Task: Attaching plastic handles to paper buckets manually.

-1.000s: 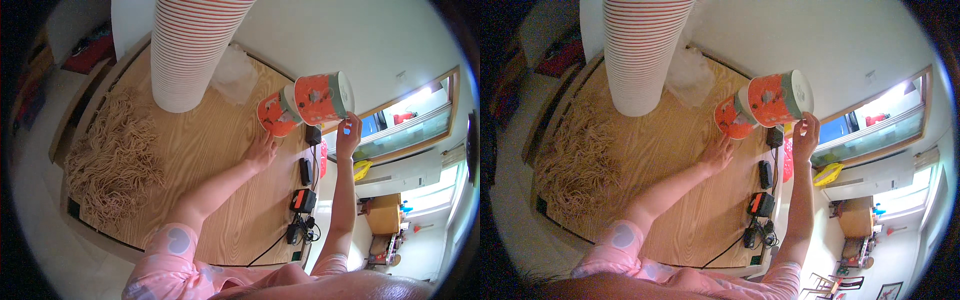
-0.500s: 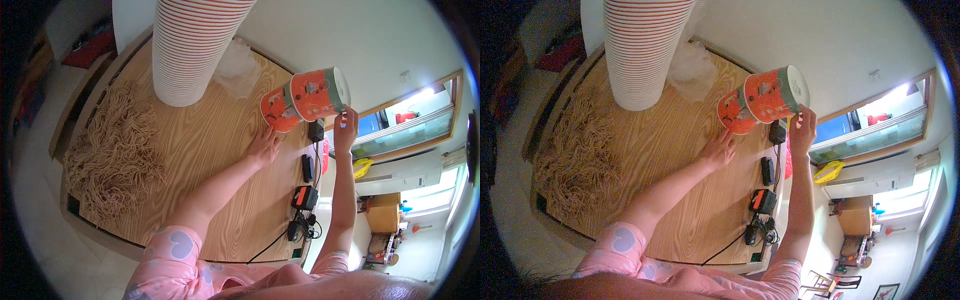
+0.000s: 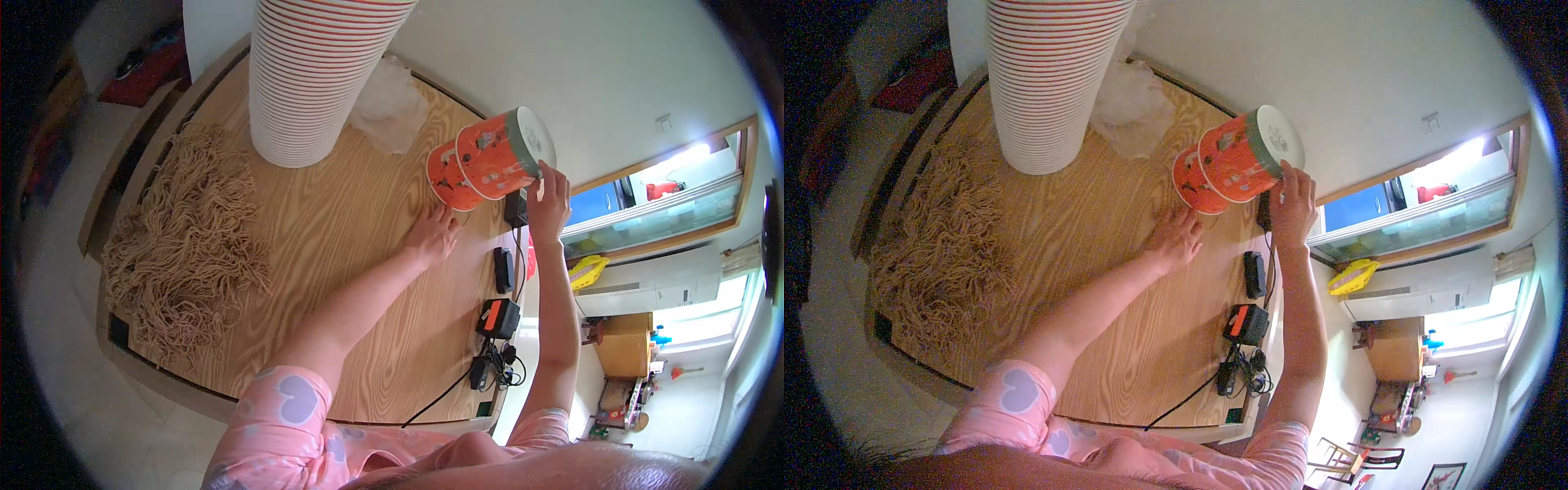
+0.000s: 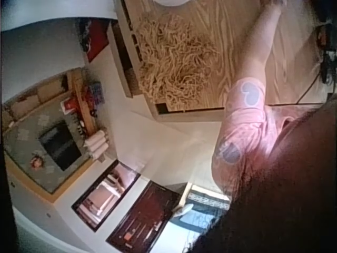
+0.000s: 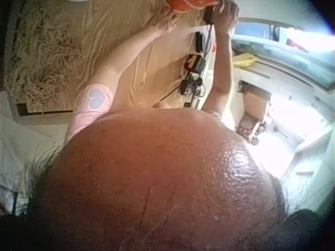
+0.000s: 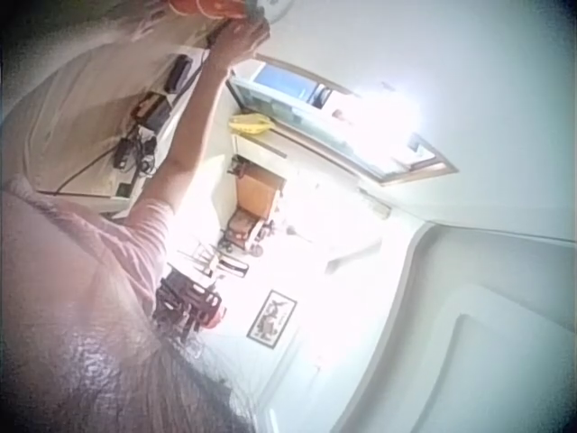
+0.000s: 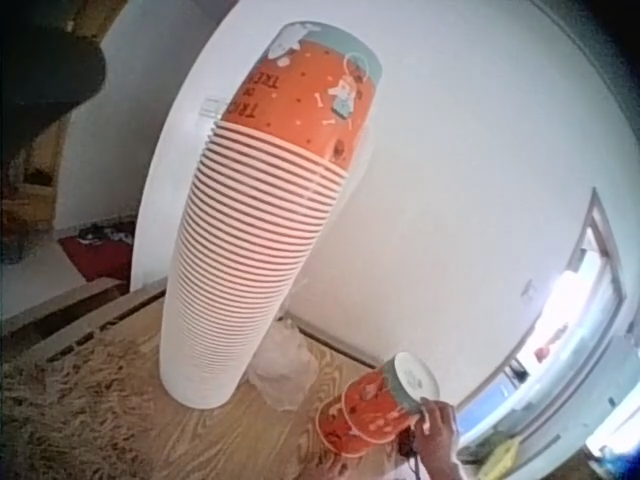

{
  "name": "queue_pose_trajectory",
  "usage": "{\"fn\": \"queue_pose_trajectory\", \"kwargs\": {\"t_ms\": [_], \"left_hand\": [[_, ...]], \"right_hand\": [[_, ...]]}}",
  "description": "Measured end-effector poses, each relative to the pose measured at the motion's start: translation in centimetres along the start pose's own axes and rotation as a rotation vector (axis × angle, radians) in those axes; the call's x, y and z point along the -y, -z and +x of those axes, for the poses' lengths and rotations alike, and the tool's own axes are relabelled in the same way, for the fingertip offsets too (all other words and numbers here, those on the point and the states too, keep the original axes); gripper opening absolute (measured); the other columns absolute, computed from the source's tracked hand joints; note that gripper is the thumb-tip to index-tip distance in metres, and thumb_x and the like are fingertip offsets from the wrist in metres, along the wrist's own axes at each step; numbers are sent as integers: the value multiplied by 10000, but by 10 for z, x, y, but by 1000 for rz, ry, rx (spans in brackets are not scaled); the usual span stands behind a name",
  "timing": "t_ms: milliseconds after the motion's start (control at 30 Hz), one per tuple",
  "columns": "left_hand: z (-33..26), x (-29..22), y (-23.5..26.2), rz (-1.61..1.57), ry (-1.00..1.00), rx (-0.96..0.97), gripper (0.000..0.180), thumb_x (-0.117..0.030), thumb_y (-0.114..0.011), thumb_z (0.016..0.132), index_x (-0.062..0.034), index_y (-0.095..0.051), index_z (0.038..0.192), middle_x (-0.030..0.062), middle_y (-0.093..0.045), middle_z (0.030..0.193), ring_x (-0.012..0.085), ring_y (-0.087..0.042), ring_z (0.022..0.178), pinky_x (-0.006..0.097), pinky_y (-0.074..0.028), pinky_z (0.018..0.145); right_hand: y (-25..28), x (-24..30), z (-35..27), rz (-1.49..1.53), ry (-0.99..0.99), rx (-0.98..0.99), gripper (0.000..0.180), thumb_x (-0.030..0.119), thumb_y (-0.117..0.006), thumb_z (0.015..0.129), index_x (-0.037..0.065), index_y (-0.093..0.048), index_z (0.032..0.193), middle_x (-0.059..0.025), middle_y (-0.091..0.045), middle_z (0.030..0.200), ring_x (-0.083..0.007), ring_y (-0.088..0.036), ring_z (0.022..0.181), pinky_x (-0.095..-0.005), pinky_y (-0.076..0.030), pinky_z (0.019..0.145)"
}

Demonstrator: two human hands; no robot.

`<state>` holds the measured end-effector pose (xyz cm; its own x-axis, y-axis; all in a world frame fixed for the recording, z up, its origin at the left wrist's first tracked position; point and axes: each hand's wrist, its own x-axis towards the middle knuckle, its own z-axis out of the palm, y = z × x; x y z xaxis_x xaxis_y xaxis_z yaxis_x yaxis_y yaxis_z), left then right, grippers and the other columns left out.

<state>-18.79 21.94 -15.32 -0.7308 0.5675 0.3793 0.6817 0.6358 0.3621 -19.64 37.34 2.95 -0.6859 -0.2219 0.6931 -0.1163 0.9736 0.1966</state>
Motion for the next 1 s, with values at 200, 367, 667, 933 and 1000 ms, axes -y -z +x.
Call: {"fn": "queue_pose_trajectory", "kwargs": {"t_ms": [200, 367, 667, 933, 1000], "left_hand": [[0, 0, 3, -1, -10, -11, 440, -351, -504, 848, -43, -520, 1162, 170, -392, 1328, 306, -346, 1240, 526, -267, 999], [-1, 1, 3, 18, -9, -15, 432, -345, -494, 843, -60, -510, 1166, 159, -414, 1320, 293, -360, 1216, 494, -274, 1004], [-1, 1, -1, -2, 1, -76, 433, -345, -549, 812, -41, -540, 1120, 156, -442, 1261, 302, -369, 1201, 524, -292, 980], [1, 2, -2, -22, -4, -36, 420, -343, -526, 826, -48, -539, 1124, 162, -443, 1271, 302, -361, 1223, 531, -279, 994], [1, 2, -2, -19, -6, -26, 419, -343, -520, 830, -49, -538, 1128, 163, -441, 1276, 302, -357, 1229, 531, -282, 990]], "right_hand": [[-6, 8, -2, -14, 17, 24, 354, 74, -582, 773, 151, -569, 1118, -60, -568, 999, -261, -566, 927, -389, -520, 698], [-15, 15, -9, -50, 45, 42, 380, 82, -593, 757, 166, -567, 1127, -48, -562, 983, -259, -553, 911, -387, -521, 698], [-25, 20, -14, -64, 70, 65, 411, 82, -620, 731, 190, -570, 1124, -39, -542, 973, -254, -541, 919, -383, -526, 675], [-33, 22, -17, -55, 92, 58, 414, 68, -623, 724, 187, -570, 1118, -45, -541, 956, -271, -538, 901, -393, -524, 676], [-33, 22, -17, -68, 102, 37, 412, 66, -623, 720, 186, -574, 1111, -45, -543, 945, -271, -537, 890, -384, -525, 675]]}}
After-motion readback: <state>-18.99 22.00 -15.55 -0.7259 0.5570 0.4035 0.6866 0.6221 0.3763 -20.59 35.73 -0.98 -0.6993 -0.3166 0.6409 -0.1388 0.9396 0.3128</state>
